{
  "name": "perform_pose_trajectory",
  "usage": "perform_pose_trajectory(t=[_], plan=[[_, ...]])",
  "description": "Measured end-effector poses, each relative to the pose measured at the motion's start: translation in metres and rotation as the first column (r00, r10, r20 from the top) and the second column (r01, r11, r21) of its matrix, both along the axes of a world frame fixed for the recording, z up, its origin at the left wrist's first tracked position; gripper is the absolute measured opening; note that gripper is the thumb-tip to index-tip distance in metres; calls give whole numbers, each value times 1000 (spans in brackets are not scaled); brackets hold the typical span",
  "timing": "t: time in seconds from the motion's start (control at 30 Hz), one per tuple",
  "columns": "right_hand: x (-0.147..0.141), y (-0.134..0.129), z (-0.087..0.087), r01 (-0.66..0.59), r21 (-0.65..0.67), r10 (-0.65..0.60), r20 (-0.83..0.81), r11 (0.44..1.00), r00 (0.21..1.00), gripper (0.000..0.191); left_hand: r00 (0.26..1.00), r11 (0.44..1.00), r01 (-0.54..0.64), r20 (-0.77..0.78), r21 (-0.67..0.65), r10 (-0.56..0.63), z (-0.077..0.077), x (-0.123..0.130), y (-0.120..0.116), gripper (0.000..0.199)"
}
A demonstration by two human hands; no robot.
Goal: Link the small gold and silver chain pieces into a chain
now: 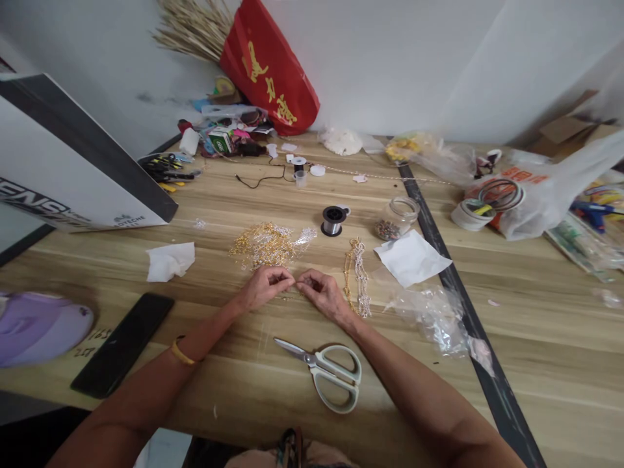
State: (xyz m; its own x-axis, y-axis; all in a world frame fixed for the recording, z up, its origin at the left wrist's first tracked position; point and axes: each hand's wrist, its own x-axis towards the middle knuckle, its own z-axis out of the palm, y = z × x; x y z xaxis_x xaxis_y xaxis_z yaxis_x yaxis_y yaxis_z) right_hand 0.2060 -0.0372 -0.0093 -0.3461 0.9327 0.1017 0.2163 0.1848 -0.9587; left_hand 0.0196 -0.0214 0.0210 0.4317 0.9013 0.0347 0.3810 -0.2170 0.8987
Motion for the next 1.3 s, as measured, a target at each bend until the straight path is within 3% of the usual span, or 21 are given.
perform_pose_trajectory(t=[1.1,1.3], plan=[[0,-1,6,-6,-14,6,-11,1000,1000,23,1000,1000,26,-17,11,-26,-4,1,0,18],[0,0,4,-12,-4,12,-3,1000,1000,23,999,997,-37,-26,72,39,-4,-3,5,23]])
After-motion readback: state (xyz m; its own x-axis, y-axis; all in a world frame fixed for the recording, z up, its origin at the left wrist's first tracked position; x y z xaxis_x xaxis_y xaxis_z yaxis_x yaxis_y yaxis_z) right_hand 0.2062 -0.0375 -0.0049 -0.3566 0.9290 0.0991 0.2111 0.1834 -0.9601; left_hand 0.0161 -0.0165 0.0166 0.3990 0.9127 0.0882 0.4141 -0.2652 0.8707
